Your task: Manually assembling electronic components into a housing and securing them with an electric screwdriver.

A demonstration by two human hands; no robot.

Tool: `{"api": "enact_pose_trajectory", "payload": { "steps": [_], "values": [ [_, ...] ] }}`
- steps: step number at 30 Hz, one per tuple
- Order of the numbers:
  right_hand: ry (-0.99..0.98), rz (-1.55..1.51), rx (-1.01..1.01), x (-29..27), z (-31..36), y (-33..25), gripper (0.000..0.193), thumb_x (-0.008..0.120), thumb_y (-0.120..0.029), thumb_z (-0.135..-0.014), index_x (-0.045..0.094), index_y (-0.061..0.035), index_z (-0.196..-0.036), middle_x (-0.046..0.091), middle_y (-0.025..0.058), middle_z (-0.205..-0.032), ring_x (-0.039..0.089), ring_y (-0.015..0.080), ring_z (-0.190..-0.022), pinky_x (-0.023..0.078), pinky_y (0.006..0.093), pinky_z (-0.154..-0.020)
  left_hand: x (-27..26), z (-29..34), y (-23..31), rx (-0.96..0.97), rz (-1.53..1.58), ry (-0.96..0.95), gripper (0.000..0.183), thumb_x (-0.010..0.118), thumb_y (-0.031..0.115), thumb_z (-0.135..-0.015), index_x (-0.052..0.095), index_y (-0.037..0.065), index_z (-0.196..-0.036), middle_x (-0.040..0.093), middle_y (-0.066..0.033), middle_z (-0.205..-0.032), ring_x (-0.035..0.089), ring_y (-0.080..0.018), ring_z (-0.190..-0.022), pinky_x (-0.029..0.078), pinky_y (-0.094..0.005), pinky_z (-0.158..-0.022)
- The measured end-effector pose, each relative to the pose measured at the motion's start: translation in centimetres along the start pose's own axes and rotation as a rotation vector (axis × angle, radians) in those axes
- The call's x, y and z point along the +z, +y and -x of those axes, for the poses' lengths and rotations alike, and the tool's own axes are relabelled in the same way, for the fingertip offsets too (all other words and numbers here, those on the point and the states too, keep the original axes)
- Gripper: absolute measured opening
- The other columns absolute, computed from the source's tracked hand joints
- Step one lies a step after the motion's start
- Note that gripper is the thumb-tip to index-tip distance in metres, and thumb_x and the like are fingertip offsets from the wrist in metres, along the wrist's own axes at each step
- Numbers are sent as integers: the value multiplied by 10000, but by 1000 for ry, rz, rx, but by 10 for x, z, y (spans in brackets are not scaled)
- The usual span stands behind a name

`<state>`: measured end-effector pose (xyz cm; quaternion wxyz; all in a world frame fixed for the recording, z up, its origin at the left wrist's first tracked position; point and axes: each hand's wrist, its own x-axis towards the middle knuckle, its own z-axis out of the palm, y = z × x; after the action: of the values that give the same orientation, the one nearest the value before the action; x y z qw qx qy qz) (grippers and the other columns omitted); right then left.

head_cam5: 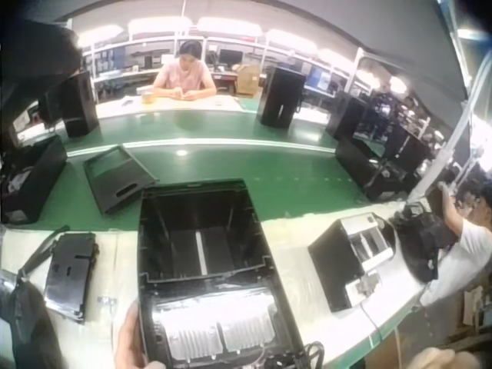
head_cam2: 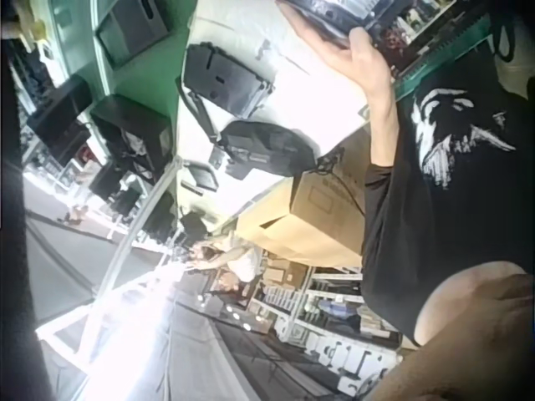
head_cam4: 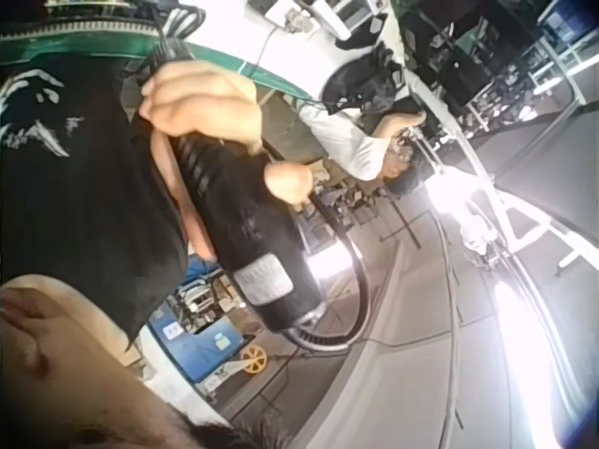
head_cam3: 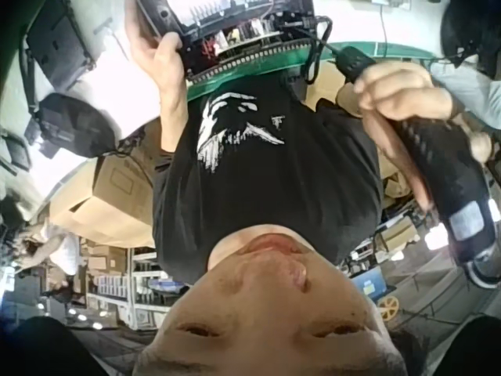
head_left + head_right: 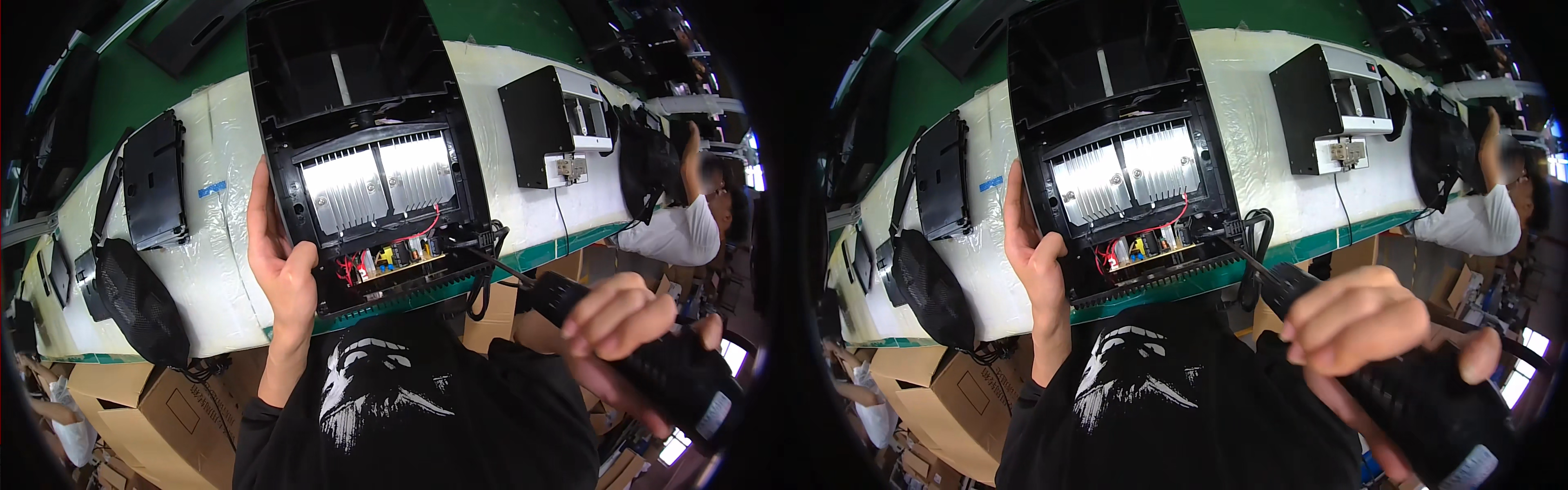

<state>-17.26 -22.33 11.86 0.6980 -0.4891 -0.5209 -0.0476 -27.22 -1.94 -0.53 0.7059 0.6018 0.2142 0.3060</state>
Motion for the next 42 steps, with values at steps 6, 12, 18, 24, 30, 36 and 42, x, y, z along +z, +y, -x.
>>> {"api": "enact_pose_trajectory", "payload": {
  "steps": [6, 12, 18, 24, 30, 36, 42],
  "values": [
    [86, 58, -18, 14, 16, 15, 859, 562, -655, -744, 210, -93, -1290, 512, 128, -656, 508, 197, -411, 474, 290, -357, 0, 1, 0, -34, 22, 9, 826, 343, -79, -543, 264, -76, -1366, 337, -199, -1379, 332, -270, -1293, 191, -342, -1090],
    [163, 43, 14, 16, 21, 22, 831, 592, -638, -734, 240, -117, -1278, 512, 123, -655, 505, 194, -403, 475, 294, -363, -3, 1, -2, -63, 22, 24, 826, 340, -79, -544, 261, -77, -1366, 332, -201, -1385, 320, -272, -1302, 188, -343, -1091],
    [196, 1, 24, 12, 23, 27, 793, 627, -631, -708, 307, -154, -1254, 513, 103, -659, 500, 175, -397, 479, 287, -366, -3, 2, -4, -103, 19, 34, 829, 347, -79, -548, 252, -80, -1372, 322, -189, -1405, 353, -249, -1287, 252, -303, -1057],
    [216, 24, 44, 10, 26, 32, 791, 624, -633, -710, 309, -154, -1256, 508, 96, -658, 490, 169, -391, 477, 283, -362, -1, 1, -6, -68, -30, 42, 841, 341, -87, -543, 248, -72, -1379, 325, -189, -1405, 367, -248, -1280, 267, -302, -1049],
    [234, 23, 31, 11, 28, 33, 785, 612, -643, -713, 310, -157, -1251, 514, 102, -661, 501, 177, -397, 480, 280, -365, 3, 1, -2, -50, -70, 37, 842, 344, -90, -541, 253, -71, -1378, 336, -192, -1398, 372, -248, -1276, 270, -299, -1047],
    [45, -30, 50, 2, 20, 32, 777, 609, -642, -718, 312, -149, -1239, 522, 112, -656, 522, 184, -408, 482, 264, -366, 1, 0, -4, -79, -34, 93, 856, 380, -38, -507, 316, -66, -1361, 367, -204, -1386, 389, -228, -1266, 321, -230, -987],
    [22, -74, 56, -13, 7, 16, 880, 600, -581, -769, 225, -70, -1378, 508, 80, -691, 504, 155, -441, 485, 253, -394, 3, 2, -4, -36, -22, 78, 850, 374, -53, -506, 325, -70, -1354, 370, -198, -1384, 367, -247, -1287, 304, -240, -1008]
  ]
}}
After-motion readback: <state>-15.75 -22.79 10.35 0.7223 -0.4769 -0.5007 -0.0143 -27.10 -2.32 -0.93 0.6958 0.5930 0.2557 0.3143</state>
